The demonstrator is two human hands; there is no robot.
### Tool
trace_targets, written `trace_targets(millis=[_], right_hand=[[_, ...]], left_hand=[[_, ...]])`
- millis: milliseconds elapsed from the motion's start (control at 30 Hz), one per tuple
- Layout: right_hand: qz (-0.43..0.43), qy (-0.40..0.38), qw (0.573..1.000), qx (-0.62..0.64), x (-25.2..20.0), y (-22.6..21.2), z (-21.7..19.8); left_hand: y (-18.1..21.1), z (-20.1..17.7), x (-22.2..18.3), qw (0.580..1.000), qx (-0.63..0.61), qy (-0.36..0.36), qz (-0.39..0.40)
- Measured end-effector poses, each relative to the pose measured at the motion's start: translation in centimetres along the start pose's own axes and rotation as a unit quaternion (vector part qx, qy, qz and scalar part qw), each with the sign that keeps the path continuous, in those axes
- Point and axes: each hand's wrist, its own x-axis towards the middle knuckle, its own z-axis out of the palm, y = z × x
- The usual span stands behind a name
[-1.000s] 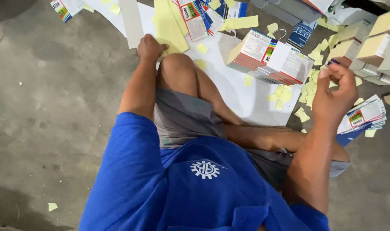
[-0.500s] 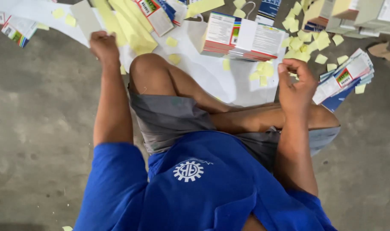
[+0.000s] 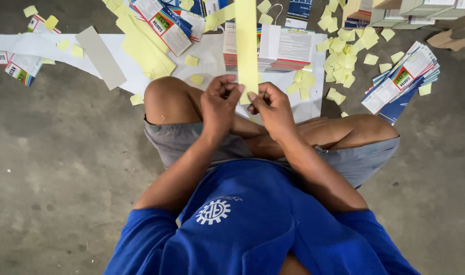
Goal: Sorting and aligning printed paper labels while sitting on the floor.
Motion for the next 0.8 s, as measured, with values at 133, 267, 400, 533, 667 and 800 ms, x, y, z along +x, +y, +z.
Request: trace_targets(millis=[133,267,400,533,667,800], right_hand=[[0.073,0.05,0.989,0.12,0.5,2.1,-1.1],[0.072,0.068,0.985,0.14,0.6,1.8,-1.3],[0.059,0.072,0.987,0.128,0.4,1.2,-1.2],[0.002,0.087,0.992,0.088,-0.2,-1.9,-0.3],[-0.135,0.178,0.967,-0.119,-1.0,-4.2,-0.1],[-0.203,0.096,0.951,-0.211,-1.6,-3.6,-0.8]], left_hand=[[0.4,0.9,-1.1,0.991,-0.002,-0.043,-0.123],[-1.0,0.7,-1.6,0.977,-0.059,-0.087,-0.183],[-0.3,1.2,-1.9,0.976,-0.076,-0.068,-0.194],[0.3,1.6,-2.2,0.987,-0.038,-0.058,-0.147],[1.5,1.9,-2.1,0.993,0.077,-0.049,-0.075],[1.8,2.3,-2.1,0.991,0.091,-0.087,-0.044]])
